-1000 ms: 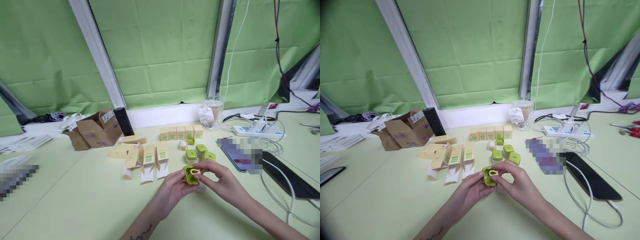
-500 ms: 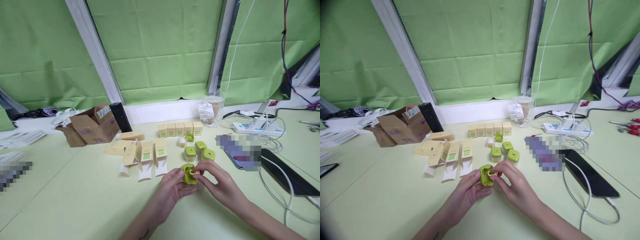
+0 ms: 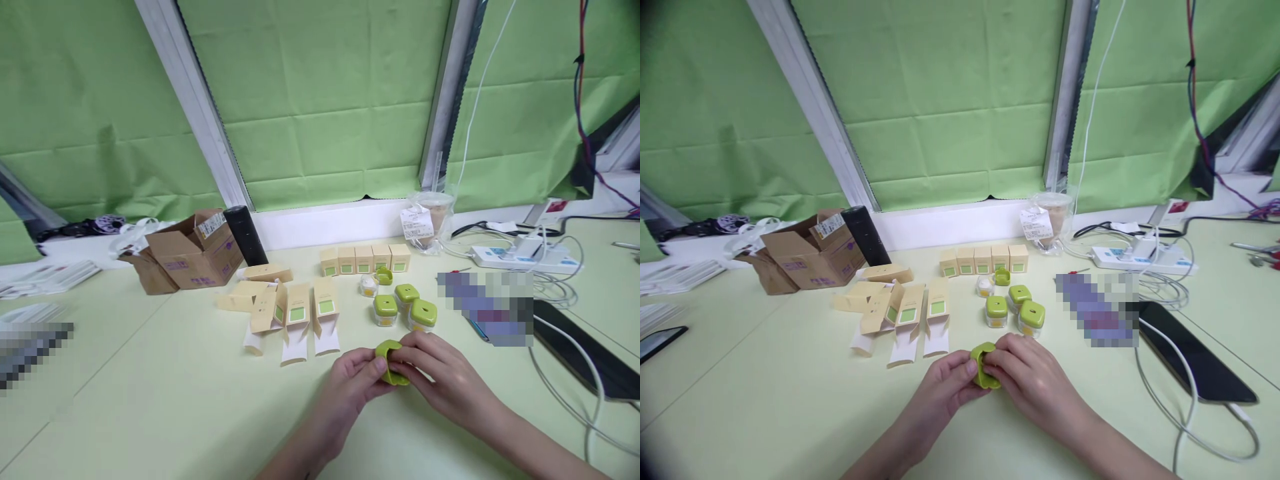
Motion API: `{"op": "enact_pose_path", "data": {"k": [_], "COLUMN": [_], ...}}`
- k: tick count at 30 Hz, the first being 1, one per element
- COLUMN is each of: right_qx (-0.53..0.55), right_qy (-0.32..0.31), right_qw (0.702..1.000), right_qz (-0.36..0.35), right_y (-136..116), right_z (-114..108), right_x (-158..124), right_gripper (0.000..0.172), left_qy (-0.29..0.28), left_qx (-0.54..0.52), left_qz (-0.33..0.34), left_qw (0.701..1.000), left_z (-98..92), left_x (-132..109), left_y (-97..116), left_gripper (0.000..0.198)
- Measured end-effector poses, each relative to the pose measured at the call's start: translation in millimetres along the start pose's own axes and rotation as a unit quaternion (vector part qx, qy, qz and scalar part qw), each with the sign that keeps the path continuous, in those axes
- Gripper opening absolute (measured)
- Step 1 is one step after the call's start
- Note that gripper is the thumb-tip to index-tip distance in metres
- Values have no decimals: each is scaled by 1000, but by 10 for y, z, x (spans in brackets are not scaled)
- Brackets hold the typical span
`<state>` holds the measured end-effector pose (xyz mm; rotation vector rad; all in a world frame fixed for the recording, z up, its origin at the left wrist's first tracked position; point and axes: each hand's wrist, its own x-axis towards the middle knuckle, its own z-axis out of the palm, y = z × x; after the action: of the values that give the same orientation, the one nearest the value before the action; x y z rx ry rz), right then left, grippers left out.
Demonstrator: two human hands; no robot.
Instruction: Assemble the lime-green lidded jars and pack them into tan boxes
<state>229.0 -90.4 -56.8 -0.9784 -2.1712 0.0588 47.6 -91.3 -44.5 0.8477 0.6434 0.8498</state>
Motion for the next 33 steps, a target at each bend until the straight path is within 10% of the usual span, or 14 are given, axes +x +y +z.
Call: {"op": "enact_pose_path", "data": {"k": [15,20,26,33], "right_qx": [239,279,203,238], "right_qy": [-21,0,-41,-16], "right_qw": [963,953,974,971], "right_qz": [124,119,93,25], "right_y": [-86,-114,-200,-346], "right_z": [-133,-214,-256,-256], "right_x": [90,57,28,3], "right_gripper": [9,12,80,57], "left_qy": [27,-41,-38,-49], "left_qx": [80,97,87,85], "left_qz": [-26,-43,-28,0], "left_qw": [996,994,995,995], "left_z": [-41,-6,-16,-68], "left_x": [13,-8,-16,0], "left_y": [51,71,33,-73], "left_gripper": [22,23,10,14]}}
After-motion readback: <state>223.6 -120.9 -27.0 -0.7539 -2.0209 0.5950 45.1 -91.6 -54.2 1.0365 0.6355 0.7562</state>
